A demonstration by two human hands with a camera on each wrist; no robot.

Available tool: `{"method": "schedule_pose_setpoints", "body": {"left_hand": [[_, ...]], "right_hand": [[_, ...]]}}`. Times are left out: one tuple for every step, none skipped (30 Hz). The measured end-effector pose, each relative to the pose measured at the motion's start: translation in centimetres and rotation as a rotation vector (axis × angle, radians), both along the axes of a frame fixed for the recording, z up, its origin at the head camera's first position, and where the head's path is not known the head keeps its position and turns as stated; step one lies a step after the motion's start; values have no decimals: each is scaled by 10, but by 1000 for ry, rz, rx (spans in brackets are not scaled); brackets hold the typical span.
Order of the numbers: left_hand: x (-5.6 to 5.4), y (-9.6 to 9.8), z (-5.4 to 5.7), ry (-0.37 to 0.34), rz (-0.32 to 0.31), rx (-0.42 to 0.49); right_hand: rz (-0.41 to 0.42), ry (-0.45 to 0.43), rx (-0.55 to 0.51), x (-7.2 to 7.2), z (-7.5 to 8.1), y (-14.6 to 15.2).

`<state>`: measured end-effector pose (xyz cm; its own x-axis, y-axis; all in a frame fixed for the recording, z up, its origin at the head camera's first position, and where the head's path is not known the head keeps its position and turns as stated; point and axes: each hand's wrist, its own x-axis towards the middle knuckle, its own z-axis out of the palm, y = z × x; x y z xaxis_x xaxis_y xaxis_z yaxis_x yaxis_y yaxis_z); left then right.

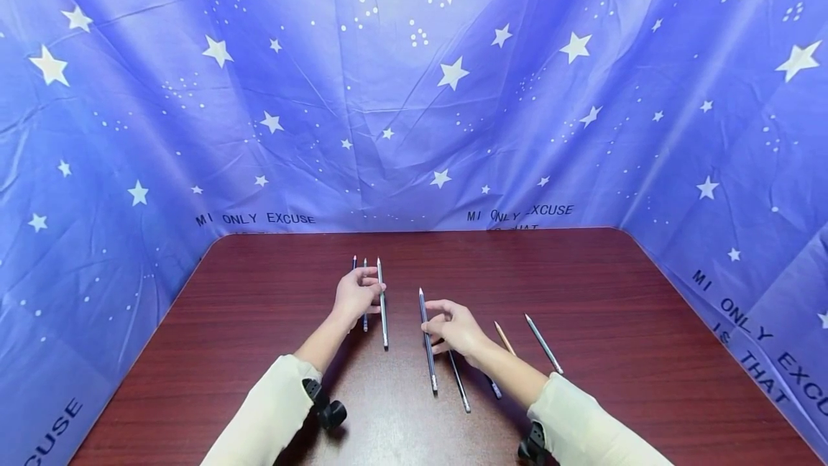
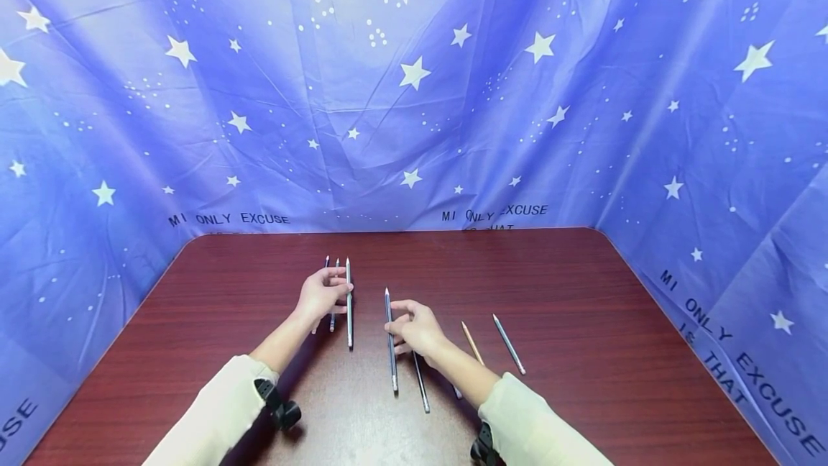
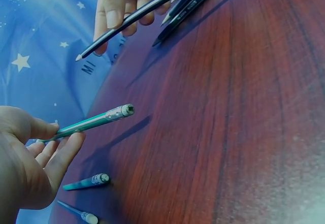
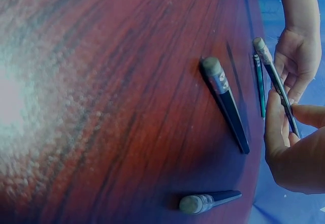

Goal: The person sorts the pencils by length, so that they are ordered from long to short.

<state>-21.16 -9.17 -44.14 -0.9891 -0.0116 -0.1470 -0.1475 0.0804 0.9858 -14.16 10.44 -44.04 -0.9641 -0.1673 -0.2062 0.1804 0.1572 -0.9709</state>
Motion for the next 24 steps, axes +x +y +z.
{"method": "schedule_pose_setpoints", "body": {"left_hand": [[-1,0,0,1,0,2],[-2,0,0,0,0,1],[-2,0,-1,-1,0,0],[-3,0,-1,-4,1,0],[-4,0,-1,-8,3,-4],[-5,0,-2,-11,6,-7],[-5,0,-2,-10,7,-13],[-7,0,-2,-8,9,-19],[-8,0,-2,-4,10,-26],[-9,0,-2,-3,13,-32],[-10,0,-3,2,13,-39],[-12,0,-3,6,13,-45],[-14,1,-3,11,11,-50],[-15,0,-4,11,12,-54],[-16,1,-4,11,11,-56],[-18,1,-5,10,11,-57],[-19,1,-6,11,9,-59],[-19,1,-7,11,9,-60],[-20,1,-7,11,9,-61],[-20,1,-8,10,11,-62],[-21,1,-8,10,10,-63],[-22,2,-8,8,10,-62],[-22,2,-8,5,10,-61],[-23,2,-8,2,10,-60]], "right_hand": [[1,2,1,0,0,0],[3,5,3,1,0,0],[4,5,3,1,0,0],[5,7,4,1,0,0],[8,10,5,2,0,0],[8,7,5,2,0,0],[9,5,6,2,1,0],[9,5,6,2,1,0],[7,4,7,1,1,0],[6,4,8,1,1,0],[4,4,9,1,1,0],[2,3,10,2,1,1],[2,5,11,2,1,1],[1,6,12,2,1,1],[2,7,13,2,1,1],[3,8,13,3,1,1],[4,6,13,3,1,1],[5,6,13,3,1,1],[7,7,13,3,1,1],[7,8,13,3,0,1],[8,8,13,3,1,1],[8,7,13,2,0,1],[7,6,13,2,0,1],[7,6,13,2,0,1]]}}
